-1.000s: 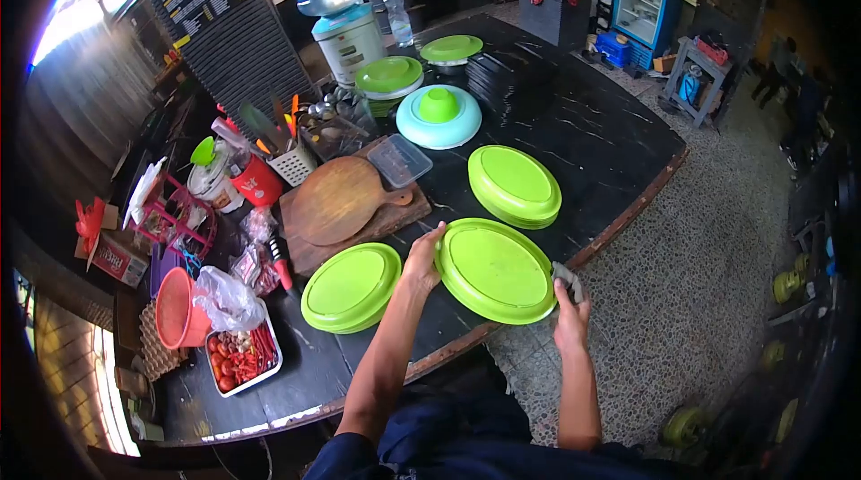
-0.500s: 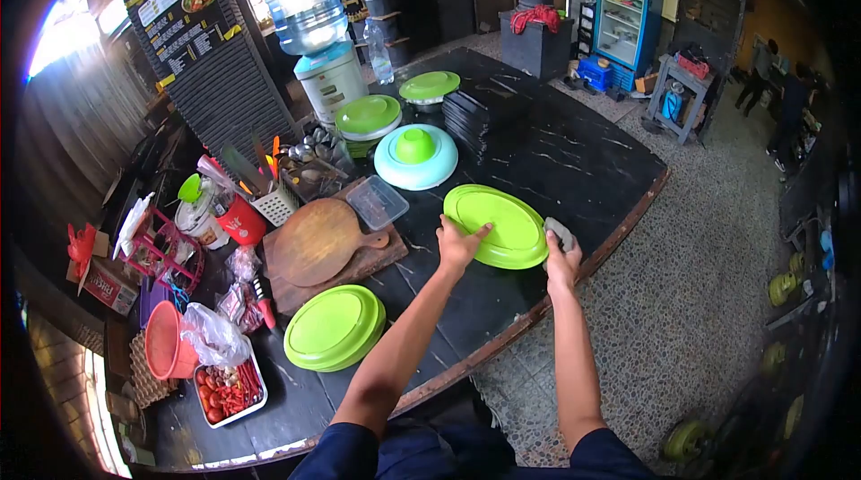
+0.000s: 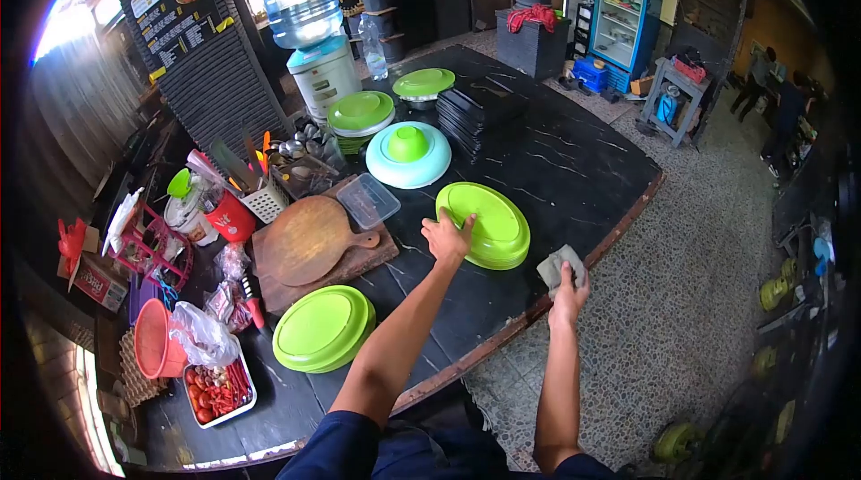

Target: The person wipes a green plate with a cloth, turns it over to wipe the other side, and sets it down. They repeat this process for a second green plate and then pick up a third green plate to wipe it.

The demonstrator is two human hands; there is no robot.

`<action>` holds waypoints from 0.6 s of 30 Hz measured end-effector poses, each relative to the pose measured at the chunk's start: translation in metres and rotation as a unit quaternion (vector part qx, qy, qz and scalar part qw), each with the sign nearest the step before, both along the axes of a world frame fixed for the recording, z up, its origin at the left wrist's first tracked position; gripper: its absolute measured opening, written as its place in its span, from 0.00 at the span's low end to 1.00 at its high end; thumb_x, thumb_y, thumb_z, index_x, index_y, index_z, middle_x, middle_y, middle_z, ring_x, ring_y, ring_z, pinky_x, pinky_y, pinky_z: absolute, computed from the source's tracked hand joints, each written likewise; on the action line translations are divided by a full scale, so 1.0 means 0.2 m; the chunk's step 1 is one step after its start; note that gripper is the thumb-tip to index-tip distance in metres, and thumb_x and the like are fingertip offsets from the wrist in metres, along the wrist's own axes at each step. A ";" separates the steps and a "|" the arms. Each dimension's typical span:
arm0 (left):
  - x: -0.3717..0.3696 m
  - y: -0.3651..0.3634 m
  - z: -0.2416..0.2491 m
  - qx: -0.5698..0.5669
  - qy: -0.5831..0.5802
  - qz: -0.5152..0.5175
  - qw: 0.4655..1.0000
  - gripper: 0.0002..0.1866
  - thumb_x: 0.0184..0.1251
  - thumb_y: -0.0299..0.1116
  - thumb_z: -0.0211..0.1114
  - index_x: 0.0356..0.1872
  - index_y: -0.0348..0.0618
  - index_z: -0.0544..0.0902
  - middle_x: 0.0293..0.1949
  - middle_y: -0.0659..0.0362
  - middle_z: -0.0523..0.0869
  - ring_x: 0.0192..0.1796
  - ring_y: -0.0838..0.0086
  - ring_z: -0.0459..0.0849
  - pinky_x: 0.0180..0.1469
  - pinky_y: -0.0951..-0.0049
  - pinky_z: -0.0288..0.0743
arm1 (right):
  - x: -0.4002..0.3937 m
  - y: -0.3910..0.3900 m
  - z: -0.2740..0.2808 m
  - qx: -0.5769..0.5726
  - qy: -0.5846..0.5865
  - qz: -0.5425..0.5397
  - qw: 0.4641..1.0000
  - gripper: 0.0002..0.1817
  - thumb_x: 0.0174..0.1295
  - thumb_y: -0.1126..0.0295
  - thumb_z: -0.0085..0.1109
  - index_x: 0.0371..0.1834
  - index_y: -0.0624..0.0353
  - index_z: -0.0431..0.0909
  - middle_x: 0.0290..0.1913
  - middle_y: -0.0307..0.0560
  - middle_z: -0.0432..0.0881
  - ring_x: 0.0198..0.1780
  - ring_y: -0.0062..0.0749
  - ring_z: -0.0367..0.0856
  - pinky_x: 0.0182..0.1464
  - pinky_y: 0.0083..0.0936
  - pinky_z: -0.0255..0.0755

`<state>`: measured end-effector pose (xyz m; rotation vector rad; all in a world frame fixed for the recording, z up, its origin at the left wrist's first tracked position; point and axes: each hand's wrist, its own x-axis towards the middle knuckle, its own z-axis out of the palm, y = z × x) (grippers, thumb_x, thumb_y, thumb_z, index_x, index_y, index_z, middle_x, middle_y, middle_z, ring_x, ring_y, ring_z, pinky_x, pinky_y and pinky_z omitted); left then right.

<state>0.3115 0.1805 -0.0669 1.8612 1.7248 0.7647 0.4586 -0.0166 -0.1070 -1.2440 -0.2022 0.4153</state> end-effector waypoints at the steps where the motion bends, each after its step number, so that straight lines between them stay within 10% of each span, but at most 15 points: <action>1: 0.01 -0.02 0.01 0.002 -0.010 0.017 1.000 0.42 0.61 0.58 0.75 0.65 0.34 0.73 0.56 0.38 0.71 0.60 0.43 0.74 0.59 0.48 0.75 | -0.05 -0.05 0.01 -0.004 0.023 -0.003 1.000 0.29 0.71 0.63 0.67 0.70 0.64 0.71 0.66 0.52 0.78 0.65 0.40 0.78 0.66 0.36 0.71; 12: -0.87 -0.42 0.15 0.154 -0.269 0.134 0.941 0.17 0.67 0.32 0.69 0.52 0.35 0.78 0.47 0.49 0.82 0.47 0.62 0.81 0.50 0.63 0.76 | -0.55 -0.12 0.02 0.000 0.074 0.104 0.992 0.23 0.71 0.63 0.66 0.65 0.62 0.75 0.62 0.45 0.81 0.62 0.34 0.79 0.65 0.32 0.71; 18: -1.70 -0.60 0.03 0.275 -0.006 0.285 0.918 0.19 0.64 0.32 0.69 0.54 0.35 0.80 0.50 0.47 0.83 0.56 0.52 0.77 0.61 0.56 0.67 | -0.97 0.24 0.08 0.015 -0.028 0.211 0.977 0.20 0.73 0.62 0.64 0.61 0.60 0.76 0.59 0.45 0.80 0.60 0.32 0.77 0.63 0.32 0.70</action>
